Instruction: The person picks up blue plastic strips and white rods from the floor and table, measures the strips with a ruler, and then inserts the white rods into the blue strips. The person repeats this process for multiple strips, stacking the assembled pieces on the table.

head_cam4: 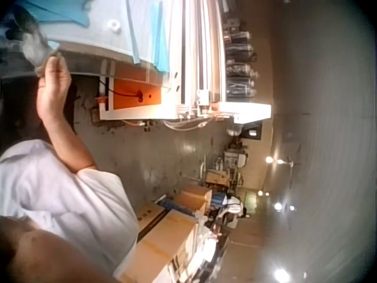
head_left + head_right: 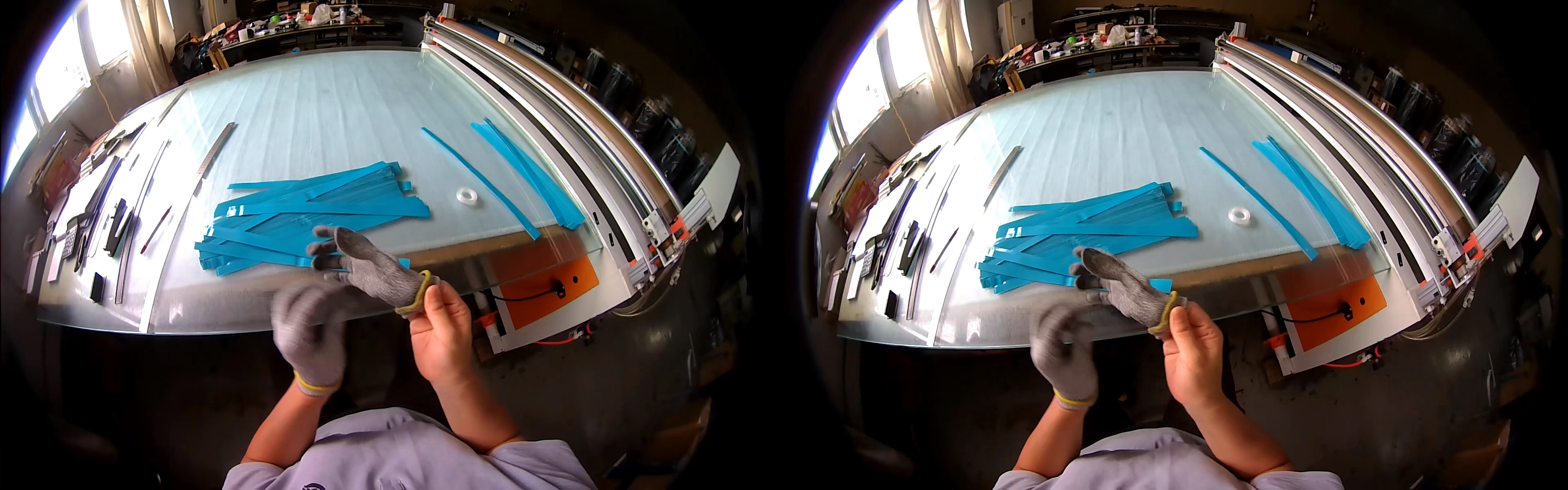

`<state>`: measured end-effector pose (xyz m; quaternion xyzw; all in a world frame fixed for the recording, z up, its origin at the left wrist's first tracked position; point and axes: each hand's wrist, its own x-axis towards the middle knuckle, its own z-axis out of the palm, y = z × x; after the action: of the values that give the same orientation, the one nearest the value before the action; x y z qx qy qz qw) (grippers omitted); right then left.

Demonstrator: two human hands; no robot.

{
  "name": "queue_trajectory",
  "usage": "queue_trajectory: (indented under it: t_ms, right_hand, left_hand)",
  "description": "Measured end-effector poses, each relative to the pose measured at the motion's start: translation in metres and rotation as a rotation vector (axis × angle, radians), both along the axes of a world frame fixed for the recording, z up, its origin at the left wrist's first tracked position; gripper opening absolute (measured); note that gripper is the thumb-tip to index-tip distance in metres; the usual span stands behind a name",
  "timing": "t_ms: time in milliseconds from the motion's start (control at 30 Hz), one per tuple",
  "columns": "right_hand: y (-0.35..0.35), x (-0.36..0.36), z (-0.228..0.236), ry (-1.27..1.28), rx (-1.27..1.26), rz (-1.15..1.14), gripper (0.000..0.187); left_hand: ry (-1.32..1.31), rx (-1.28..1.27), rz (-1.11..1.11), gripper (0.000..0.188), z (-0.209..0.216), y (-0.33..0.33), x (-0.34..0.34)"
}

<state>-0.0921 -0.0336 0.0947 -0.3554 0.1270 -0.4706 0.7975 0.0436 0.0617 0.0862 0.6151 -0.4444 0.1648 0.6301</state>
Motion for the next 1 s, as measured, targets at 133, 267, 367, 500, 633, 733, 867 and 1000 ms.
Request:
queue_trajectory:
  t_ms: [133,267,367,500,633,733,867,1000]
  right_hand:
    - [0.013,0.007,-0.015,0.091,-0.143,0.025,0.036]
    - [0.018,0.009,-0.020,0.132,-0.326,0.191,0.066]
    - [0.003,0.017,-0.005,-0.147,-0.079,0.449,0.057]
    - [-0.019,0.012,-0.020,-0.050,-0.060,0.476,0.051]
    - [-0.026,0.026,-0.001,0.341,-0.658,0.192,0.050]
    - [-0.049,0.060,0.019,-0.101,0.028,0.633,0.048]
    - [-0.057,0.064,0.039,-0.266,0.075,0.592,0.049]
    - [-0.064,0.060,0.041,-0.034,-0.100,0.410,0.050]
  left_hand:
    - [0.253,0.286,-0.249,0.038,0.007,-0.015,-0.041]
    - [0.741,0.093,-0.399,0.023,0.005,-0.017,-0.045]
    - [0.699,0.066,-0.394,0.013,0.006,-0.018,-0.039]
    - [0.545,0.227,-0.467,0.016,0.017,-0.009,-0.030]
    - [-0.055,0.351,-0.517,0.018,0.025,-0.011,-0.026]
    - [-0.058,0.323,-0.517,0.017,0.031,-0.015,-0.031]
    - [0.094,0.268,-0.542,0.019,0.040,-0.018,-0.038]
    - [-0.006,0.377,-0.612,0.019,0.036,-0.017,-0.039]
